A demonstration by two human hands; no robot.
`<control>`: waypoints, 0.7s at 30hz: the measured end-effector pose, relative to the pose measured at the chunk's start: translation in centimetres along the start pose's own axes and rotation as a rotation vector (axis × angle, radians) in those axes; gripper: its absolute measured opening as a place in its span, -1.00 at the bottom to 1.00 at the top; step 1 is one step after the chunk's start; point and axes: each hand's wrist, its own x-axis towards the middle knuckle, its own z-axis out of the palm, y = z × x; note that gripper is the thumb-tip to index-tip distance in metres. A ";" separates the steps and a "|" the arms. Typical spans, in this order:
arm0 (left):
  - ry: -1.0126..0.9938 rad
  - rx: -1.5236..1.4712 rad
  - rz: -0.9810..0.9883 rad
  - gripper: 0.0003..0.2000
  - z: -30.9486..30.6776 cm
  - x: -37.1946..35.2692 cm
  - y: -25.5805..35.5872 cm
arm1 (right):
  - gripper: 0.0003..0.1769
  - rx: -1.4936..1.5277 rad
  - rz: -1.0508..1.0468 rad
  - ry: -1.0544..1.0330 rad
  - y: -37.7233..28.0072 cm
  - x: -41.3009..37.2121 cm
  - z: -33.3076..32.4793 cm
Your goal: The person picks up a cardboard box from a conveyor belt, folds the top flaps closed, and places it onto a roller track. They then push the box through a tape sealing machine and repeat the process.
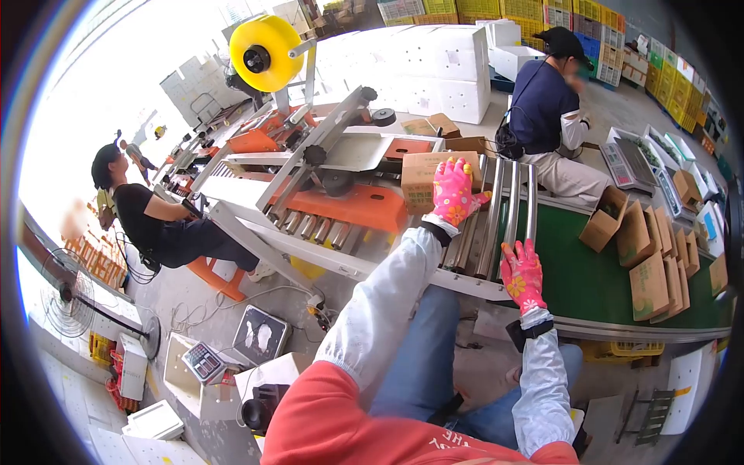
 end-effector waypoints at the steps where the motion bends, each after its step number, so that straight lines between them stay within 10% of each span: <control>1: 0.072 -0.003 -0.005 -0.22 1.0 0.1 0.2 | -0.56 -0.038 0.015 0.014 -0.4 0.0 -0.2; 8: 0.156 -0.046 0.076 -0.37 2.1 1.0 -3.5 | -0.58 -0.129 -0.067 0.121 0.2 0.1 -0.2; 16: 0.233 0.321 0.146 -0.46 4.5 0.1 -7.9 | -0.45 0.019 0.151 -0.233 -0.8 0.4 -1.3; 21: 0.103 -0.678 0.301 -0.39 3.4 -8.4 3.1 | -0.39 0.705 0.057 -0.025 5.2 0.3 0.3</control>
